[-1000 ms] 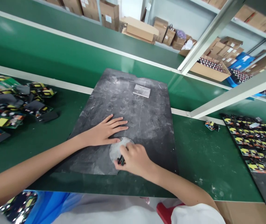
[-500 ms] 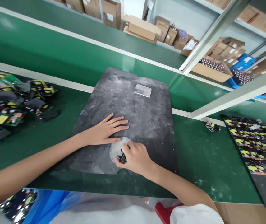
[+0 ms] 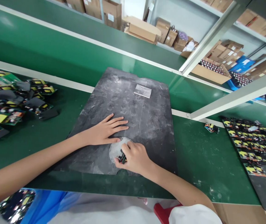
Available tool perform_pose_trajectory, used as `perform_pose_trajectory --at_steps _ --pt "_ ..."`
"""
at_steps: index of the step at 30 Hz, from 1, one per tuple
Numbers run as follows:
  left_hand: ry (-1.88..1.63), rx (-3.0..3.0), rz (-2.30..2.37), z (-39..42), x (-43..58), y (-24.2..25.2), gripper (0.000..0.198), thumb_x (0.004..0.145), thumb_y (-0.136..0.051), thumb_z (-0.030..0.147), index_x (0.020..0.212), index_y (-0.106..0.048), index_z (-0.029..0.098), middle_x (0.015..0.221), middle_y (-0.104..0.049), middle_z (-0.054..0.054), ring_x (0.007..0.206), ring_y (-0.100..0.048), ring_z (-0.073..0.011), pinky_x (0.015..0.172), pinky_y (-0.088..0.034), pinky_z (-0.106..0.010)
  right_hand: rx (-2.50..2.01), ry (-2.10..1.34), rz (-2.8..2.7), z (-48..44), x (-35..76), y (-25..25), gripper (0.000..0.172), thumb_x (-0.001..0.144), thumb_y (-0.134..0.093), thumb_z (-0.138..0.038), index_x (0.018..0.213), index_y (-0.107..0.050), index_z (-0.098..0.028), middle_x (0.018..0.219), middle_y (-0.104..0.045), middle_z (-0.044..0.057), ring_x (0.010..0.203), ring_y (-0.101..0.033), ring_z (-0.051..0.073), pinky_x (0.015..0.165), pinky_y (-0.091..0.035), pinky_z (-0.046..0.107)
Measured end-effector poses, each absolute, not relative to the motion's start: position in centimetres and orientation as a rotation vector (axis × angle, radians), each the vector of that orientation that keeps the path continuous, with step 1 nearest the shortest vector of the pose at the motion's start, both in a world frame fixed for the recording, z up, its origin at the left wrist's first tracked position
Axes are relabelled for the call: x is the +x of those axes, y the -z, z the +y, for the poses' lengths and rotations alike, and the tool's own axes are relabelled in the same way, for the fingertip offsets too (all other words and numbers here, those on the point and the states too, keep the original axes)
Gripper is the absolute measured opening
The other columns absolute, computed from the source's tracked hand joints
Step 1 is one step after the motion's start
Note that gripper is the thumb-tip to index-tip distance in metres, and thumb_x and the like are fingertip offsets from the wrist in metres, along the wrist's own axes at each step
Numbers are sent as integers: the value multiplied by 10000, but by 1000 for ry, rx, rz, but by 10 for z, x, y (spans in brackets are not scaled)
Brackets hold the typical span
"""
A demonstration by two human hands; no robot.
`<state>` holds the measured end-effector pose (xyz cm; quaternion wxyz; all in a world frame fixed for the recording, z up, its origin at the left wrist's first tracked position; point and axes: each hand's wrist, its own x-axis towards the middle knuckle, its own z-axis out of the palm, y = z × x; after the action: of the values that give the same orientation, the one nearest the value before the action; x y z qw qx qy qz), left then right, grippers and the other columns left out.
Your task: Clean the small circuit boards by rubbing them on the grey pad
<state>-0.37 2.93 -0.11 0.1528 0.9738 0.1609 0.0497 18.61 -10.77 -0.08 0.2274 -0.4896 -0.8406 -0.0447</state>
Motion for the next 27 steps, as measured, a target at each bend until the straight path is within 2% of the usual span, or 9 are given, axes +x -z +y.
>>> perform_pose_trajectory --at_steps 5,27 --pt "-175 2787 451 30 -4 2 568 981 -384 542 1486 -331 288 1561 -305 -25 1467 -195 -290 1189 -3 -541 -1297 54 -2383 -106 189 0 253 830 -514 -438 761 -428 -211 624 -483 -32 493 -474 103 485 -305 223" --pt "-137 2813 460 30 -3 4 574 982 -362 560 1481 -336 276 1569 -288 -18 1476 -162 -269 1188 48 -502 -1375 99 -2274 -110 184 2 273 841 -495 -455 739 -458 -205 613 -487 -28 510 -481 105 497 -308 239"
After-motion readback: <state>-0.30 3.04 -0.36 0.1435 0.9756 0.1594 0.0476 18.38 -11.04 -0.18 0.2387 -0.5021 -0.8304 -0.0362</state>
